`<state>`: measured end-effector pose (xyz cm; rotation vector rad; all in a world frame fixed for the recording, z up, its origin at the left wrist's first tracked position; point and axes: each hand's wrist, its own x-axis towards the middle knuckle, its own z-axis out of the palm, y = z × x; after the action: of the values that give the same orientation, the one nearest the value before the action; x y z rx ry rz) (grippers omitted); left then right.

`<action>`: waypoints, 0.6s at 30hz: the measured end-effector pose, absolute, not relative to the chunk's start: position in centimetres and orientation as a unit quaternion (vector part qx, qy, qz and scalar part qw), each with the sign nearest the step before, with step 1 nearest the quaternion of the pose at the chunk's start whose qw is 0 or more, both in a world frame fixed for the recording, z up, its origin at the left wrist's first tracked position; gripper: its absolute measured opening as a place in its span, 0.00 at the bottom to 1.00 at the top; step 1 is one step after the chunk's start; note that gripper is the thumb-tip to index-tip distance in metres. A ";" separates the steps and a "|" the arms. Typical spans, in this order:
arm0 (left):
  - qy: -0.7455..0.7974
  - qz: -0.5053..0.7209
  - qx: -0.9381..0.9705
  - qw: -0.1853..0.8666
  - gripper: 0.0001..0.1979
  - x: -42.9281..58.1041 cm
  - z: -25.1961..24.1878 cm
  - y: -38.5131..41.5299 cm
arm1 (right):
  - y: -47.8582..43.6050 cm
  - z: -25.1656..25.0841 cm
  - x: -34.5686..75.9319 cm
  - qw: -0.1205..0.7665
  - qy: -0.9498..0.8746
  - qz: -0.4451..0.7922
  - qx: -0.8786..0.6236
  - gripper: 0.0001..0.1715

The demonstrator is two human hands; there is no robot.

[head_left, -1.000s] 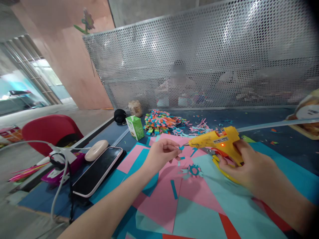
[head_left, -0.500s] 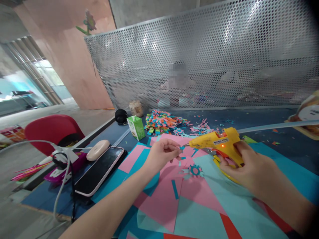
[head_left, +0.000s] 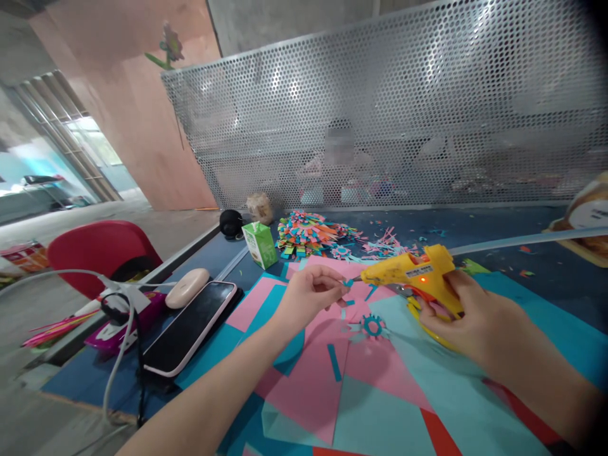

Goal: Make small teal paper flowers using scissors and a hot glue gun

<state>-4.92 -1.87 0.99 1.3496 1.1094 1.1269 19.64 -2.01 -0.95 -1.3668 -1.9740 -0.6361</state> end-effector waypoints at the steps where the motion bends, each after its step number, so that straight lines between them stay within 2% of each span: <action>1: 0.460 0.465 0.561 0.508 0.12 -4.9 1.0 -1.9 | -2.0 -1.0 19.6 0.323 -0.752 -0.240 -0.523 0.15; 6: 0.471 0.461 0.556 0.506 0.10 -4.8 1.2 -1.9 | -1.7 -1.2 19.4 0.303 -0.744 -0.216 -0.555 0.16; 12: 0.470 0.473 0.550 0.503 0.09 -4.8 1.3 -1.8 | -0.5 -0.3 20.7 0.302 -0.665 -0.192 -0.655 0.26; 15: 0.463 0.476 0.555 0.501 0.08 -4.8 1.1 -1.7 | 0.0 1.0 21.5 0.277 -0.611 -0.165 -0.722 0.22; 18: 0.468 0.467 0.562 0.497 0.08 -4.8 0.9 -1.7 | 0.3 1.5 22.6 0.204 -0.577 -0.159 -0.775 0.19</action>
<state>-4.84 -1.67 0.86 1.3617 1.1339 1.1301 22.57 0.30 1.50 -2.1605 -1.6094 -0.4445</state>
